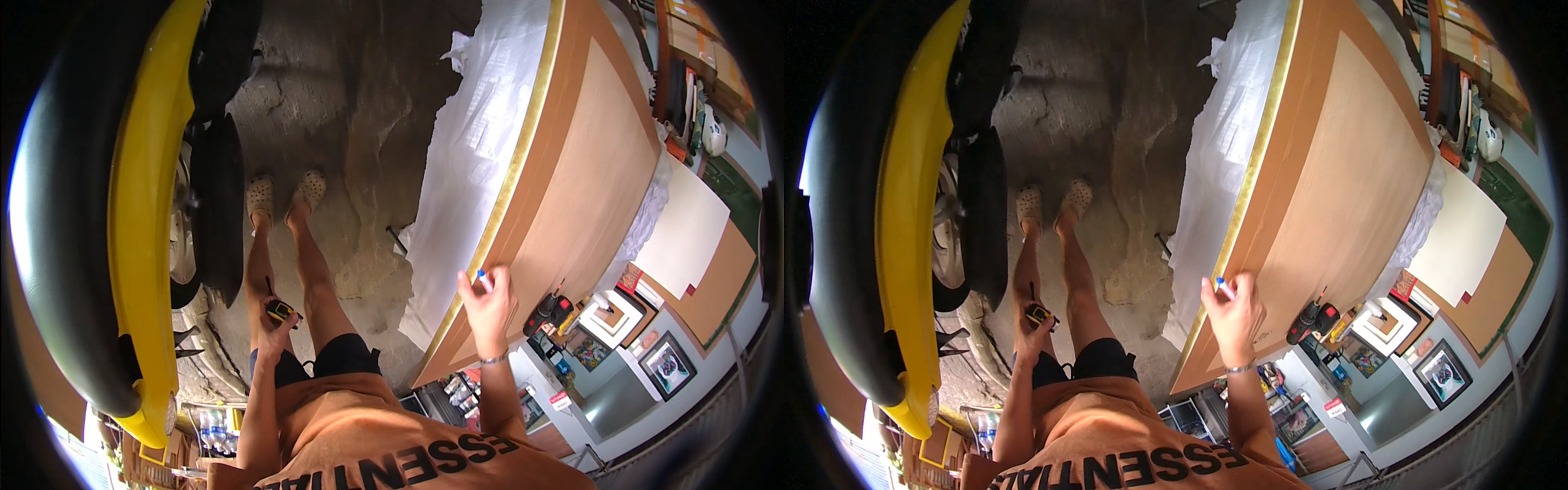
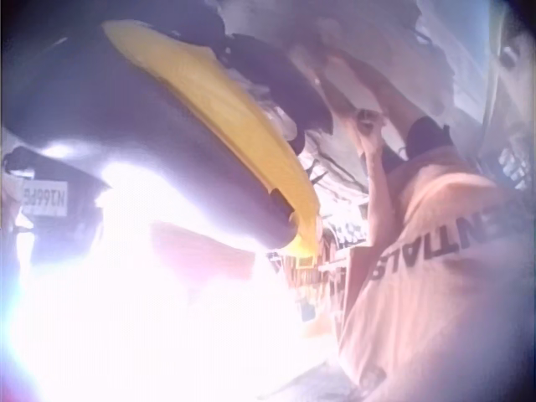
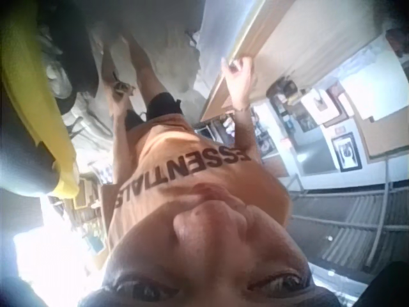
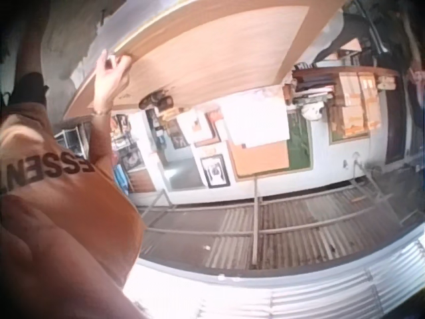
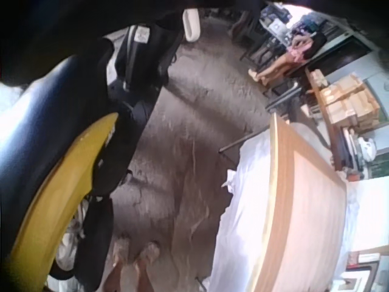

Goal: The person measures and marks a wooden board using a tape measure and a pen. They then use a cordless drill to drive screws into the marked spots on the board.

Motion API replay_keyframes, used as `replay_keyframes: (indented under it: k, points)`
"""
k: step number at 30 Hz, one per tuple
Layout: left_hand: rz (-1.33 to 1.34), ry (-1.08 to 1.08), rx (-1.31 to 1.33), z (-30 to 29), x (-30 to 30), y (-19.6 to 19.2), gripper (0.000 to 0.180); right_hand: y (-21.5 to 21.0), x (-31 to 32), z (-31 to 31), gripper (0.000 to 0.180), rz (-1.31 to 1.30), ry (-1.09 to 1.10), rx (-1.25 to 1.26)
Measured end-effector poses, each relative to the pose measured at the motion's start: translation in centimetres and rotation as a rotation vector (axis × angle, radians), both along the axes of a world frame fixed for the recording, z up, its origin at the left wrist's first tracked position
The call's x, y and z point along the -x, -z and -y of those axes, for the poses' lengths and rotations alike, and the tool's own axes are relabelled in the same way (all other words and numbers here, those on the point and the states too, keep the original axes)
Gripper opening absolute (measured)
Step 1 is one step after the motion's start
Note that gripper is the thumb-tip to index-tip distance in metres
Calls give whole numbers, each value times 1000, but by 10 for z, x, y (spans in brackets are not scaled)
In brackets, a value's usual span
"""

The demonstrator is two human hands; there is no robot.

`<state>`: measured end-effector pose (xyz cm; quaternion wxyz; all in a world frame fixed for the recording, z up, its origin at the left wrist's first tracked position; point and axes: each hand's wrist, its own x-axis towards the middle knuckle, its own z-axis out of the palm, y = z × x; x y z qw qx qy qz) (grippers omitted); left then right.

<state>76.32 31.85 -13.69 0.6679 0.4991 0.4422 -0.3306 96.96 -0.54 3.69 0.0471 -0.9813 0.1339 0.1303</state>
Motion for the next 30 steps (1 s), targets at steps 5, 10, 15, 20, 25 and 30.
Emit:
replay_keyframes:
  k: [5, 10, 15, 20, 25, 30]
  points:
    - [80, -75, -25, 0, 7, -3, 45, 8, -85, -2, 46, 116, -129, 28]
    - [40, -190, -7, 7, 17, -3, 50, 18, -183, 4, 46, 195, -222, -31]
    - [65, -215, -59, 20, 26, 0, 50, 10, -311, -18, 47, 214, -285, 77]
    - [88, -271, -9, 28, 46, 13, 49, 14, -408, -25, 43, 310, -400, 171]
    - [79, -154, -62, 26, 48, 16, 49, 12, -403, -12, 41, 330, -292, 115]
    - [123, -119, 26, 12, 19, -10, 53, 10, -307, -11, 38, 137, -314, 64]
